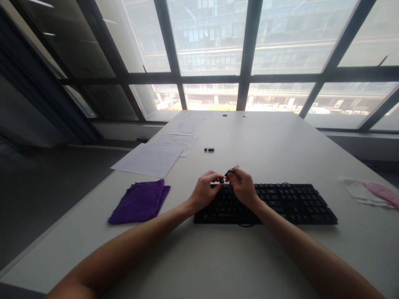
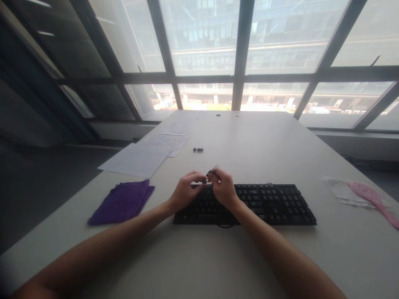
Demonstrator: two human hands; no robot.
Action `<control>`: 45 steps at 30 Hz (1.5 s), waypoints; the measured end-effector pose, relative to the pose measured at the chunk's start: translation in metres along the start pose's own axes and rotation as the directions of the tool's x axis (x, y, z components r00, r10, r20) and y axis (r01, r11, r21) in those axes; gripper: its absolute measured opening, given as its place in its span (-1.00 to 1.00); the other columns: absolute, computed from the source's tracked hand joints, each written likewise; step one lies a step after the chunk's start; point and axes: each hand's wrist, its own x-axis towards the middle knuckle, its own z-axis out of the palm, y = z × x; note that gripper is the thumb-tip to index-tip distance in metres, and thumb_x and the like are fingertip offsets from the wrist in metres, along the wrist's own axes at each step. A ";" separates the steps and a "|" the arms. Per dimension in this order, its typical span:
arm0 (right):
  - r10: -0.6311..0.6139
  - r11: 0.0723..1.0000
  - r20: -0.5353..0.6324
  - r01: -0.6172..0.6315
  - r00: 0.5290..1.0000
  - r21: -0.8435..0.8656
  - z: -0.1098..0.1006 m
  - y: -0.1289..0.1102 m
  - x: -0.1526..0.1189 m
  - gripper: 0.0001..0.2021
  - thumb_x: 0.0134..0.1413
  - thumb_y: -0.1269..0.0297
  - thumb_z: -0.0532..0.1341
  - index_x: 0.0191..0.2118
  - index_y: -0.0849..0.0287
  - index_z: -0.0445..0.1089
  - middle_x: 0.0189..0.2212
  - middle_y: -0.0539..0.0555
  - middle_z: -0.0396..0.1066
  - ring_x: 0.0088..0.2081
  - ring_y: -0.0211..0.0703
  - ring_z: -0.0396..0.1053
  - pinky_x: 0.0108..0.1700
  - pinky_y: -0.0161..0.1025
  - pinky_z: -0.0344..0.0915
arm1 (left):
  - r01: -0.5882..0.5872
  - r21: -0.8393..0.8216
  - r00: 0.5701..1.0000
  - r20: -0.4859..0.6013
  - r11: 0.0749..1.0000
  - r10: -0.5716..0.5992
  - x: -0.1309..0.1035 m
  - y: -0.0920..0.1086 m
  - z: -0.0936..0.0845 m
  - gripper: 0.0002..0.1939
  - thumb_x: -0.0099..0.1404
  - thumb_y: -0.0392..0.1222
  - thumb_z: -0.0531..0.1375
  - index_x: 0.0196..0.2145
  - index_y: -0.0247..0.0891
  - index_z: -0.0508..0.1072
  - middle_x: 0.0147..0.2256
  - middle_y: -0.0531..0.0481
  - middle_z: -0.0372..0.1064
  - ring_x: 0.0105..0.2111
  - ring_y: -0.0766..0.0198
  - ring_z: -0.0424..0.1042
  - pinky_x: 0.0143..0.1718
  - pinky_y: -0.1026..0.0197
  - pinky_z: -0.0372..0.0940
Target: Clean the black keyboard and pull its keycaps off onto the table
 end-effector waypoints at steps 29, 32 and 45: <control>0.127 0.992 -0.076 -0.125 0.989 0.033 0.001 -0.007 0.003 -0.72 0.33 0.05 0.07 -0.34 0.11 0.26 -0.55 0.00 0.44 -0.51 -0.19 0.42 -0.40 -0.29 0.29 | -0.179 0.167 0.981 -0.040 0.970 0.188 0.005 0.003 -0.009 -0.91 0.36 -0.25 0.21 -0.21 -0.18 0.52 -0.18 -0.06 0.44 -0.13 0.21 0.42 -0.05 0.14 0.36; 0.139 0.989 -0.079 -0.135 0.987 0.059 0.001 -0.006 0.004 -0.71 0.32 0.03 0.07 -0.34 0.11 0.26 -0.54 0.01 0.45 -0.51 -0.19 0.42 -0.42 -0.30 0.29 | -0.063 0.134 0.990 -0.114 0.989 0.078 0.021 -0.018 -0.019 -0.93 0.30 -0.24 0.25 -0.25 -0.21 0.55 -0.24 -0.04 0.47 -0.25 0.25 0.46 -0.14 0.18 0.40; 0.140 0.989 -0.079 -0.135 0.987 0.062 0.003 -0.005 0.004 -0.72 0.32 0.04 0.07 -0.35 0.10 0.26 -0.55 0.00 0.45 -0.50 -0.18 0.42 -0.39 -0.28 0.31 | 0.099 0.460 0.995 -0.021 0.882 -0.101 0.041 -0.076 -0.036 -0.92 0.21 -0.20 0.31 -0.32 -0.16 0.62 -0.31 -0.03 0.56 -0.26 0.14 0.50 -0.14 0.12 0.35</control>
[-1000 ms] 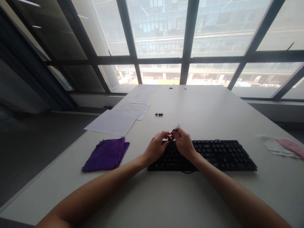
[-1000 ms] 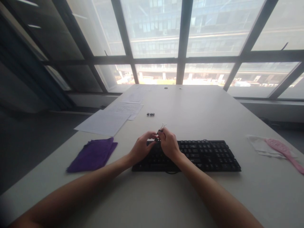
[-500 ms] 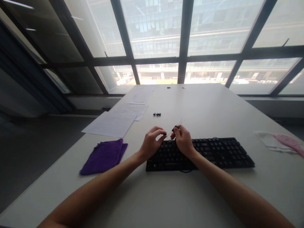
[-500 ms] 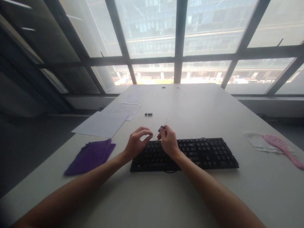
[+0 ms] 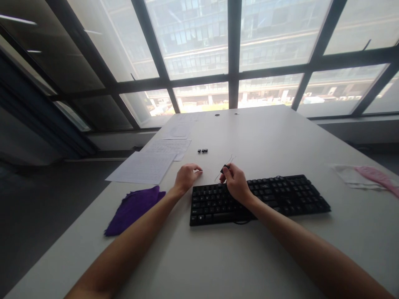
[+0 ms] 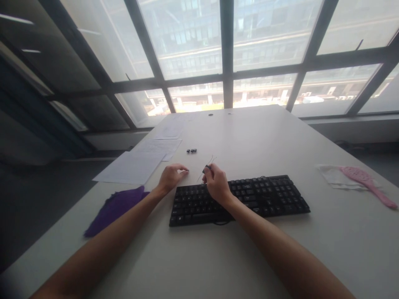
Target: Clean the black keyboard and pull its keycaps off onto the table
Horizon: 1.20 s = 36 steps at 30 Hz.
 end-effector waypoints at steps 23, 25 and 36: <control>0.028 0.999 0.044 -0.029 0.999 0.015 0.000 0.002 0.000 -0.73 0.32 0.07 0.08 -0.36 0.10 0.27 -0.53 0.00 0.44 -0.49 -0.18 0.41 -0.39 -0.27 0.31 | -0.047 0.174 0.990 -0.121 0.984 0.069 0.106 -0.009 0.059 -0.93 0.22 -0.24 0.33 -0.30 -0.16 0.62 0.02 -0.11 0.39 0.05 -0.03 0.22 0.07 -0.05 0.18; 0.035 0.999 0.044 -0.035 0.998 0.016 0.000 0.001 0.000 -0.74 0.32 0.07 0.08 -0.36 0.09 0.27 -0.53 0.00 0.44 -0.49 -0.18 0.42 -0.39 -0.27 0.32 | -0.043 0.164 0.989 -0.131 0.986 0.065 0.108 -0.011 0.061 -0.93 0.22 -0.23 0.33 -0.29 -0.16 0.61 0.01 -0.11 0.38 0.05 -0.02 0.22 0.08 -0.05 0.17; 0.036 0.999 0.043 -0.036 0.998 -0.001 0.000 0.000 -0.001 -0.72 0.32 0.05 0.09 -0.36 0.10 0.27 -0.53 0.00 0.45 -0.48 -0.18 0.43 -0.37 -0.27 0.32 | 0.001 0.162 0.989 -0.148 0.987 0.023 0.111 -0.018 0.066 -0.89 0.23 -0.23 0.34 -0.25 -0.14 0.61 0.04 -0.11 0.35 0.06 -0.02 0.19 0.04 -0.03 0.17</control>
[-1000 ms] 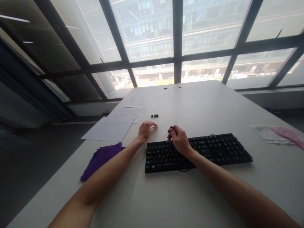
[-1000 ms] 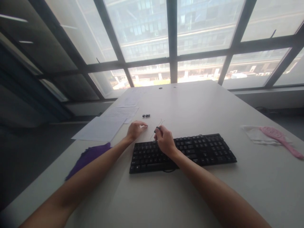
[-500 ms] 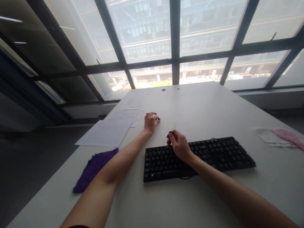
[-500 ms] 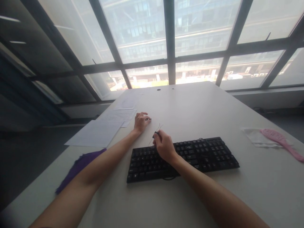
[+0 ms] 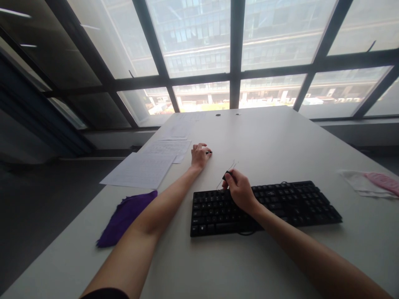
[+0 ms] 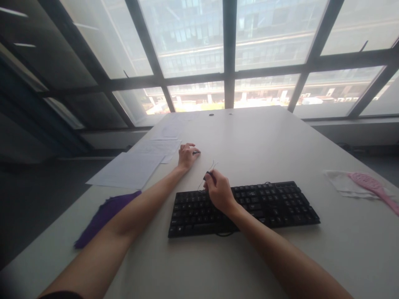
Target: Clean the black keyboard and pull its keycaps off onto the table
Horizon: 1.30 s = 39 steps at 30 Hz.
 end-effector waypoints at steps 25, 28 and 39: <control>-0.057 0.994 -0.182 0.073 0.982 0.085 -0.006 0.000 0.006 -0.75 0.30 0.13 0.12 -0.37 0.13 0.32 -0.52 0.00 0.36 -0.47 -0.19 0.34 -0.40 -0.27 0.26 | -0.068 -0.247 0.976 0.183 0.967 0.115 -0.045 0.050 -0.057 -0.72 0.30 -0.43 0.10 -0.18 -0.25 0.57 -0.18 -0.08 0.52 -0.15 0.17 0.44 0.00 0.11 0.31; -0.077 0.997 -0.130 0.081 0.989 0.020 -0.009 -0.003 0.006 -0.77 0.28 0.17 0.12 -0.38 0.14 0.32 -0.53 -0.01 0.35 -0.46 -0.18 0.34 -0.38 -0.26 0.25 | -0.154 -0.318 0.933 0.264 0.936 0.244 -0.086 0.069 -0.081 -0.66 0.26 -0.48 0.04 -0.20 -0.25 0.56 -0.23 -0.05 0.54 -0.17 0.19 0.47 -0.04 0.15 0.34; -0.109 0.979 0.045 0.115 0.993 -0.168 -0.010 0.003 0.003 -0.81 0.26 0.24 0.10 -0.40 0.13 0.29 -0.52 -0.03 0.33 -0.44 -0.19 0.30 -0.37 -0.27 0.17 | -0.116 -0.387 0.950 0.226 0.915 0.216 -0.138 0.083 -0.100 -0.69 0.28 -0.48 0.06 -0.18 -0.22 0.52 -0.19 -0.04 0.52 -0.13 0.16 0.42 -0.01 0.09 0.32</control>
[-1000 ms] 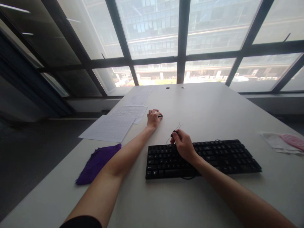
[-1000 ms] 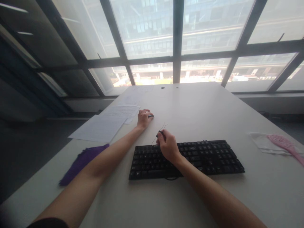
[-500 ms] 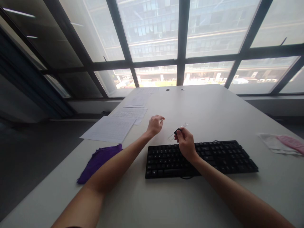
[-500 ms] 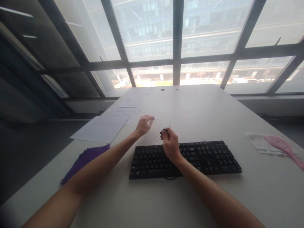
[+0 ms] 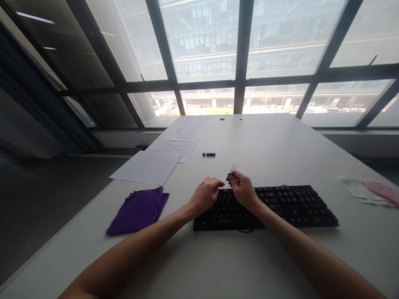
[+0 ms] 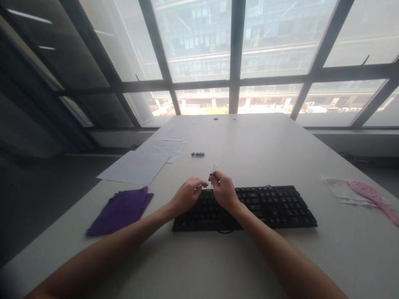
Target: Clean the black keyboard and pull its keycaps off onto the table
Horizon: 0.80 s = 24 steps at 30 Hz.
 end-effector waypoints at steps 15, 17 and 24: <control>-0.282 0.882 0.247 0.352 0.927 -0.315 0.001 -0.010 -0.012 -0.81 0.30 0.38 0.06 -0.37 0.12 0.30 -0.39 0.06 0.36 -0.37 -0.16 0.24 -0.30 -0.27 0.12 | -0.063 0.026 0.997 0.040 0.998 0.062 -0.004 0.006 0.000 -0.90 0.22 -0.38 0.18 -0.31 -0.23 0.43 -0.30 -0.04 0.45 -0.20 0.15 0.36 -0.10 0.11 0.30; -0.307 0.861 0.266 0.386 0.914 -0.332 0.001 -0.010 -0.014 -0.80 0.29 0.40 0.05 -0.36 0.12 0.32 -0.38 0.07 0.36 -0.35 -0.15 0.24 -0.29 -0.27 0.12 | -0.063 0.024 0.997 0.036 0.998 0.062 -0.004 0.004 0.001 -0.95 0.24 -0.33 0.21 -0.32 -0.23 0.45 -0.27 -0.04 0.45 -0.17 0.14 0.37 -0.06 0.11 0.30; -0.108 0.986 0.086 0.118 0.990 -0.120 -0.001 -0.007 -0.008 -0.79 0.27 0.31 0.09 -0.42 0.13 0.33 -0.47 0.00 0.38 -0.40 -0.18 0.28 -0.31 -0.27 0.16 | 0.021 -0.005 0.995 0.095 1.000 -0.020 0.006 0.003 -0.002 -0.89 0.23 -0.16 0.33 -0.27 -0.16 0.57 -0.32 0.00 0.47 -0.24 0.17 0.42 -0.18 0.16 0.30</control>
